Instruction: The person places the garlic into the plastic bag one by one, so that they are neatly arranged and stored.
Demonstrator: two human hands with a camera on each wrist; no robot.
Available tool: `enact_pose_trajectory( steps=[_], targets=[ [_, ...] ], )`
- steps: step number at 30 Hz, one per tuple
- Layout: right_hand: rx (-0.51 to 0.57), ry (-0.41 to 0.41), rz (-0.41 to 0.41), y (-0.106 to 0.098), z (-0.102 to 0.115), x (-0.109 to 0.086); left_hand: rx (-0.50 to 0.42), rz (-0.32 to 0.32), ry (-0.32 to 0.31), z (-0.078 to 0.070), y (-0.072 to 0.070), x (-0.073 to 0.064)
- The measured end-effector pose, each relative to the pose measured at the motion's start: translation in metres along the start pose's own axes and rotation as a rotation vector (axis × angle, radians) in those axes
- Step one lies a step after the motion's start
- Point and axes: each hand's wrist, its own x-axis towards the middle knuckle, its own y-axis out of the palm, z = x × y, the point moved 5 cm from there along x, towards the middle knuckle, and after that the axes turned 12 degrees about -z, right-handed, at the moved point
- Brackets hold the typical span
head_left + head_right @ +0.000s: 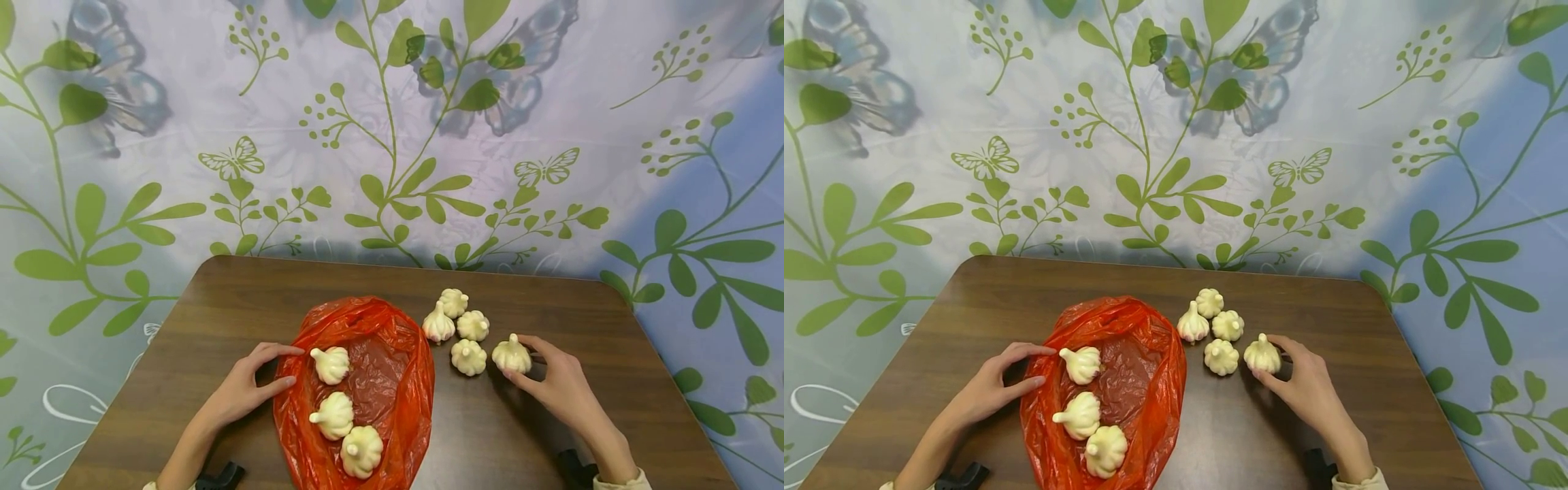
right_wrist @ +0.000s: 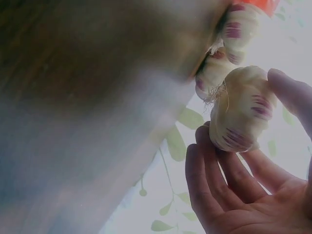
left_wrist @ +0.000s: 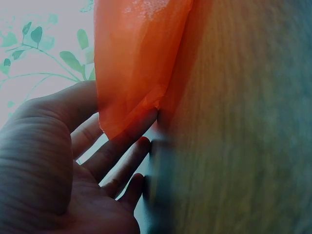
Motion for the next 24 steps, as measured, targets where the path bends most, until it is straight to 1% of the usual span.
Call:
enact_pose_trajectory(
  steps=[5,11,21,24],
  targets=[
    [0.012,0.004,-0.021,-0.002,0.0,0.001,-0.006,0.001,0.009,0.0,-0.001,0.0],
    [0.026,0.004,-0.042,-0.003,0.003,0.003,-0.007,-0.003,0.028,-0.004,-0.002,0.0],
    [0.032,-0.001,-0.056,-0.004,0.014,0.009,-0.009,-0.001,0.019,-0.006,-0.003,0.0],
    [0.039,-0.003,-0.057,-0.004,0.017,0.011,-0.009,-0.003,0.029,-0.007,-0.003,0.001]
  ],
)
